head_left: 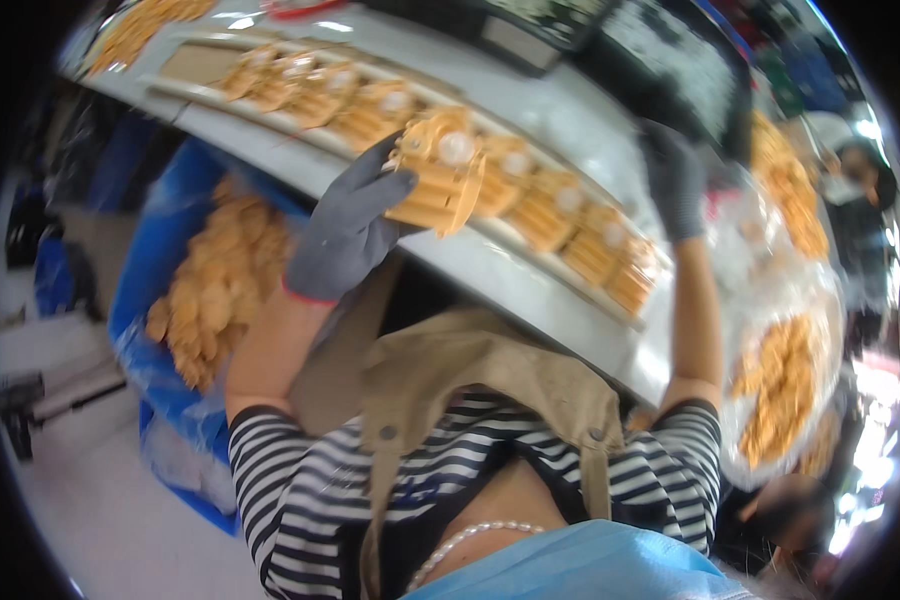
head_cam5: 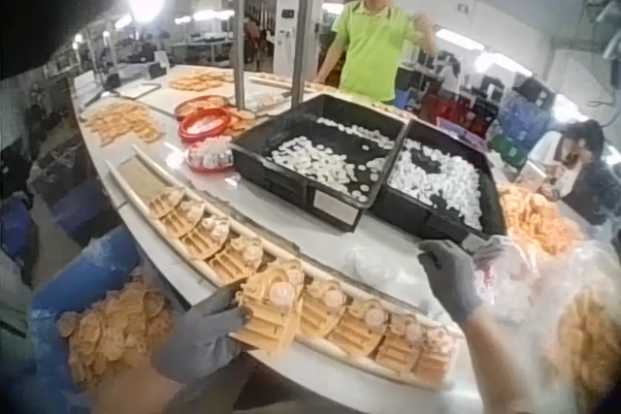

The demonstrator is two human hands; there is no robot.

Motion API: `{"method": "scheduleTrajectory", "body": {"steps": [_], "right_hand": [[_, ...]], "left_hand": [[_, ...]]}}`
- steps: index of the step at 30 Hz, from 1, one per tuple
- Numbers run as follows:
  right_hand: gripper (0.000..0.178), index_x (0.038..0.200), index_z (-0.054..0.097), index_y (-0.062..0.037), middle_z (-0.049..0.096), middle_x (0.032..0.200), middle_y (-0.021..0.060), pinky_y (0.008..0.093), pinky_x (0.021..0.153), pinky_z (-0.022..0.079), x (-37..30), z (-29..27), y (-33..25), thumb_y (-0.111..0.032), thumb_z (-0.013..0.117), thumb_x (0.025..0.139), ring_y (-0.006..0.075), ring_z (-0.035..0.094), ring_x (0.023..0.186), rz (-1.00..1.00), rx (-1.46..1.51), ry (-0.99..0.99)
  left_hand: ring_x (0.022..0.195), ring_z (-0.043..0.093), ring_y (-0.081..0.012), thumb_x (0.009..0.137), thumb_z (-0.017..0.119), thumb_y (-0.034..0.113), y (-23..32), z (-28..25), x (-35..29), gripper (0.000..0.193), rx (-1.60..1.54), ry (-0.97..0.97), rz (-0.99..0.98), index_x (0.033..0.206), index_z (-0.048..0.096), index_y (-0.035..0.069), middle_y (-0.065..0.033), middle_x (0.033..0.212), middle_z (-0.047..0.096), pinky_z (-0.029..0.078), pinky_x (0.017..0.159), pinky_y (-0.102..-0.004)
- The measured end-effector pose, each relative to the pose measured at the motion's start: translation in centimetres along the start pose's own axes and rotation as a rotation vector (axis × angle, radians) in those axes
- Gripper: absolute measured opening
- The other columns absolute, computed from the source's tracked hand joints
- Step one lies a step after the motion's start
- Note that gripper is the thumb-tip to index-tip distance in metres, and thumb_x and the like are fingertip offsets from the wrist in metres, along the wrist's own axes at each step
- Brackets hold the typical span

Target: The recorder is assembling plastic toy components by fitting together orange and white pieces at a factory workstation.

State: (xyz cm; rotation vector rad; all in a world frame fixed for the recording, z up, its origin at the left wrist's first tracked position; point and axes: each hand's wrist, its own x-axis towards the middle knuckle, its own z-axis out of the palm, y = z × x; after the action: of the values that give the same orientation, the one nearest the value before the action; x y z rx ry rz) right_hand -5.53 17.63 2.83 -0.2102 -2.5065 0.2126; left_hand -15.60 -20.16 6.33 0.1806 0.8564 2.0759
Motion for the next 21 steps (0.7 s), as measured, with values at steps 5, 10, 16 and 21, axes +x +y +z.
{"method": "scheduleTrajectory", "body": {"steps": [5, 10, 16, 21], "right_hand": [[0.026, 0.11, 0.061, -0.0109, 0.061, 0.1, 0.0189, 0.0449, 0.078, 0.048, -0.2, 1.3, 5.8, -0.016, 0.059, 0.084, 0.0388, 0.059, 0.092, 0.215, -0.381, -0.276], [0.026, 0.109, 0.061, -0.0094, 0.06, 0.1, 0.0199, 0.0436, 0.08, 0.047, 0.2, 2.7, 6.3, -0.011, 0.058, 0.083, 0.0391, 0.059, 0.093, 0.244, -0.314, -0.366], [0.022, 0.101, 0.062, -0.0043, 0.059, 0.102, 0.021, 0.0426, 0.081, 0.046, -1.2, 3.0, 7.0, -0.006, 0.059, 0.079, 0.0401, 0.057, 0.093, 0.297, -0.298, -0.306], [0.03, 0.105, 0.06, -0.0028, 0.059, 0.105, 0.0214, 0.0418, 0.083, 0.046, -2.2, 2.1, 8.0, -0.002, 0.064, 0.076, 0.0397, 0.057, 0.097, 0.332, -0.302, -0.353]], "left_hand": [[0.109, 0.059, -0.0271, 0.086, 0.057, -0.003, 9.3, -7.9, 0.4, 0.029, 0.853, 0.273, 0.423, 0.115, 0.058, -0.001, -0.0205, 0.123, 0.054, 0.052, 0.088, -0.0371], [0.106, 0.058, -0.0205, 0.091, 0.059, 0.02, 21.4, -17.2, 3.0, 0.043, 0.56, 0.412, 0.497, 0.126, 0.05, -0.004, -0.012, 0.117, 0.057, 0.053, 0.085, -0.034], [0.097, 0.061, -0.0172, 0.089, 0.06, 0.022, 27.9, -27.2, 10.6, 0.038, 0.853, 0.721, 0.39, 0.123, 0.057, 0.004, -0.0076, 0.108, 0.062, 0.053, 0.079, -0.0275], [0.089, 0.064, -0.02, 0.089, 0.055, 0.027, 29.4, -30.3, 13.8, 0.034, 1.52, 0.671, 0.439, 0.113, 0.064, 0.005, -0.0118, 0.104, 0.067, 0.05, 0.077, -0.0295]]}}
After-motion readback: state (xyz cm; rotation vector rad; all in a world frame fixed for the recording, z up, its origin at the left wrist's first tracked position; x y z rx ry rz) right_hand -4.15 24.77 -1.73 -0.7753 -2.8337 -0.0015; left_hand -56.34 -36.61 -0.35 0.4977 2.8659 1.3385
